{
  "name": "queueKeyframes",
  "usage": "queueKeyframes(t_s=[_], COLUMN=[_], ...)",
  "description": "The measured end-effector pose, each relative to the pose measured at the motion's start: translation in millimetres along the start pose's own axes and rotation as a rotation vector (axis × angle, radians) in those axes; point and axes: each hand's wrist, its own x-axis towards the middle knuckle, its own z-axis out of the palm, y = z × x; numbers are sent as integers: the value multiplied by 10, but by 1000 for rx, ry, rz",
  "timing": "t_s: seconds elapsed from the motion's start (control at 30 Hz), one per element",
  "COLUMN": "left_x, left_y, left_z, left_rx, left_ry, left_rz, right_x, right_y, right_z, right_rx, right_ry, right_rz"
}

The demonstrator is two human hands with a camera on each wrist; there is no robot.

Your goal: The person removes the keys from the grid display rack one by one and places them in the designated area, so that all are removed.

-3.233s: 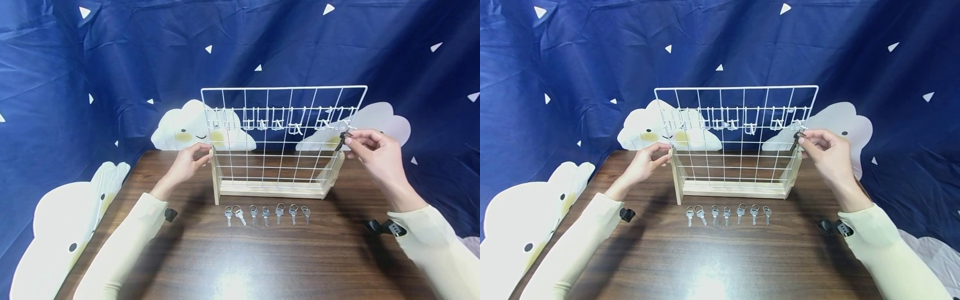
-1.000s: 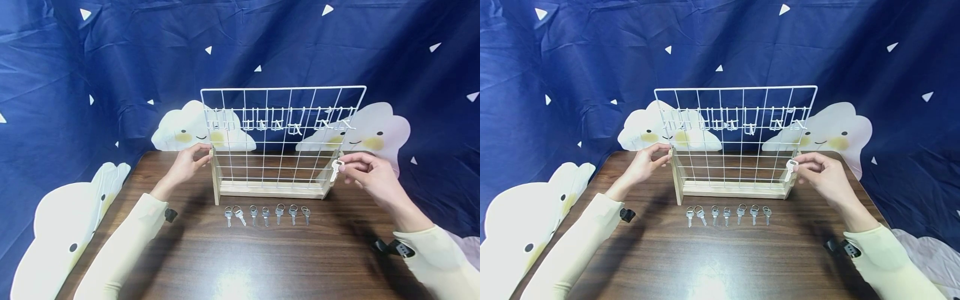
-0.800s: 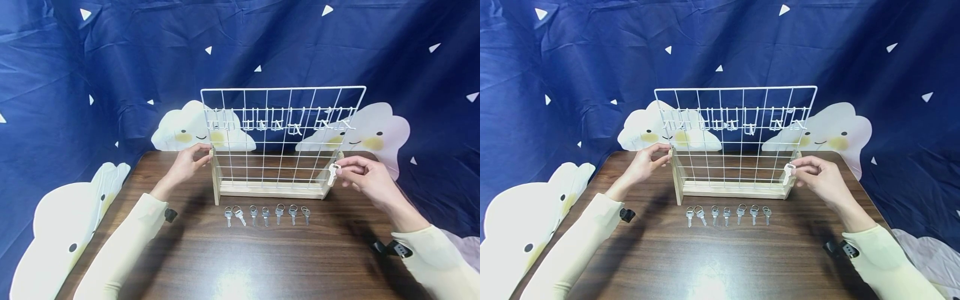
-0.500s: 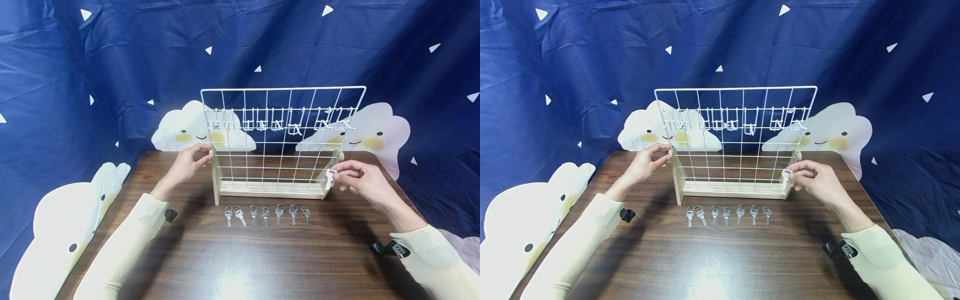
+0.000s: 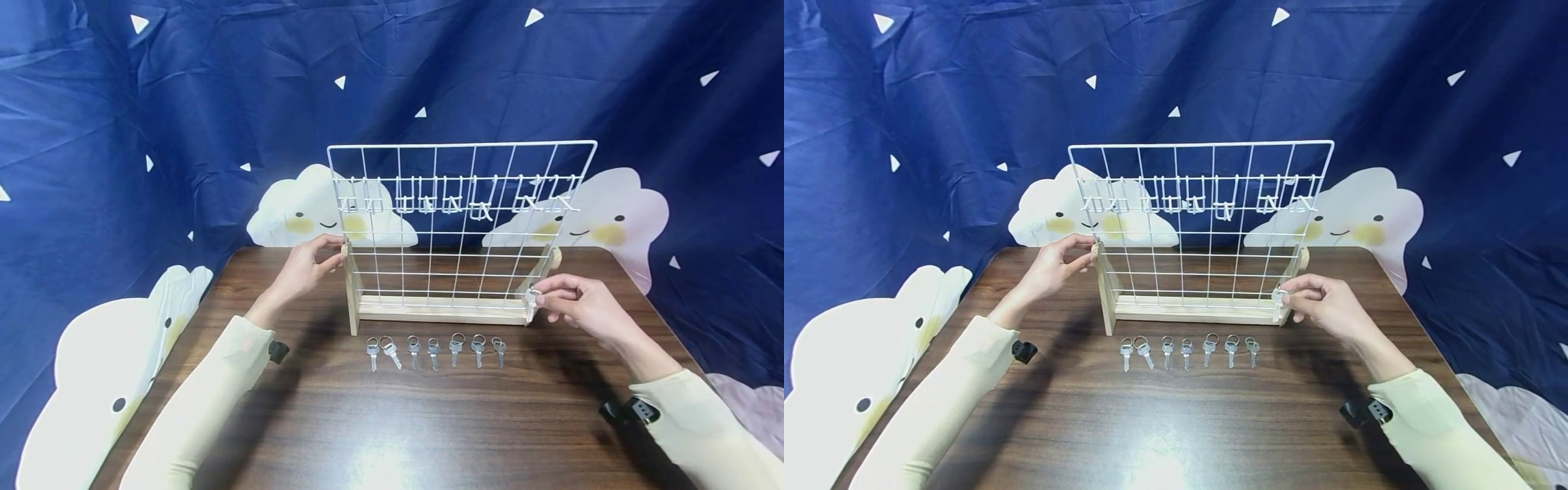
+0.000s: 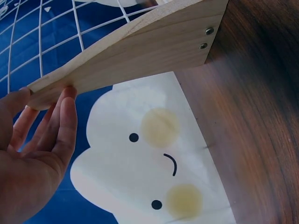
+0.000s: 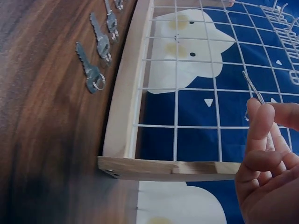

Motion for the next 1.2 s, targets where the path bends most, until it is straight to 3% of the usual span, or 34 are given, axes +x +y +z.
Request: queueKeyframes(t_s=[0.87,1.2], left_x=[0,-7], left_y=[12,13], left_z=[17,3], left_rx=[-5,24], left_ry=[-2,-3], left_rz=[-22,-20], right_x=[26,31], right_y=[422,577], right_z=[111,142], right_rx=[31,-28], right_ry=[-96,-110], right_rz=[147,152])
